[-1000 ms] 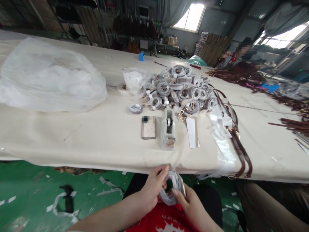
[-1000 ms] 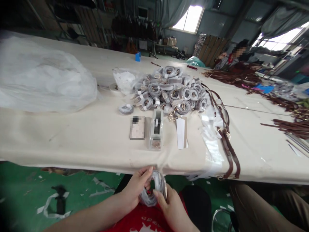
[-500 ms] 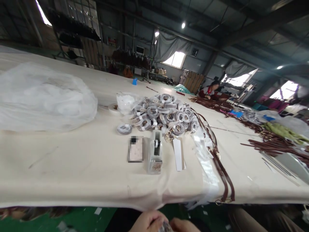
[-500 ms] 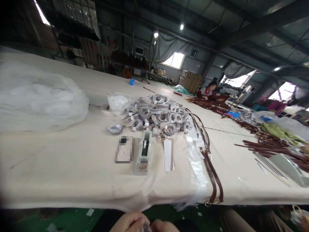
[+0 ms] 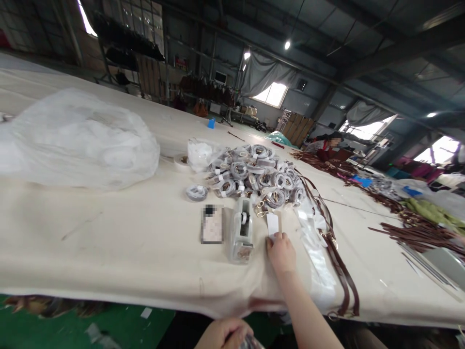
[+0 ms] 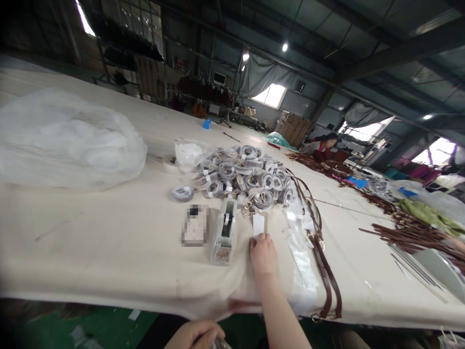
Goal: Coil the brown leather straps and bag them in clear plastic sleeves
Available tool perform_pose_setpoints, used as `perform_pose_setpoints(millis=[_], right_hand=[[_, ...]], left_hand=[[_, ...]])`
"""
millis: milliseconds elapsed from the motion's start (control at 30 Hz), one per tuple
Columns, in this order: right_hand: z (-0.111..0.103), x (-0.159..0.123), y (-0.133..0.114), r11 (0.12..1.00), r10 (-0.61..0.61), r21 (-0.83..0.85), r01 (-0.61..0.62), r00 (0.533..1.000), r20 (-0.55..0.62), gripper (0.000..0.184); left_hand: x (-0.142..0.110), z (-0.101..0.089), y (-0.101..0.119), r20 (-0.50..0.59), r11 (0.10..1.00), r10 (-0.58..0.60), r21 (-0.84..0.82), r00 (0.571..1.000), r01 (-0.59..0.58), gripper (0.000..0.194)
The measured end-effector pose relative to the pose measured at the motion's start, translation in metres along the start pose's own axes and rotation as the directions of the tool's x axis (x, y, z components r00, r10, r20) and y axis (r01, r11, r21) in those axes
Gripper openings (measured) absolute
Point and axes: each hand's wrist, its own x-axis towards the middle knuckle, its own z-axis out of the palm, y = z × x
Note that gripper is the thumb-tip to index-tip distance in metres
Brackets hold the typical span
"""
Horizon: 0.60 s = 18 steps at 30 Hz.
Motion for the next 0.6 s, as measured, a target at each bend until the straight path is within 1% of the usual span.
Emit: perform_pose_setpoints(millis=[100, 233, 467, 600], right_hand=[[0.0040, -0.0016, 0.0021, 0.998, -0.010, -0.064, 0.010, 1.000, 0.009, 0.025], [0.0038, -0.0011, 0.0072, 0.993, -0.028, -0.112, 0.031, 0.999, 0.030, 0.026], [0.0088, 0.0011, 0.0094, 0.988, -0.028, -0.153, 0.035, 0.999, 0.046, 0.029], [0.0106, 0.0018, 0.0100, 0.986, -0.034, -0.161, 0.041, 0.998, 0.050, 0.030]], left_hand=[[-0.0019, -0.0042, 0.0045, -0.007, 1.000, 0.004, -0.001, 1.000, -0.004, 0.056], [-0.0057, -0.0058, 0.0094, -0.032, 1.000, -0.003, -0.018, 0.999, 0.003, 0.050], [-0.0056, -0.0032, 0.0003, -0.042, 1.000, -0.006, -0.004, 0.999, 0.005, 0.051], [-0.0048, -0.0036, -0.0002, -0.046, 1.000, 0.002, 0.000, 0.999, -0.002, 0.051]])
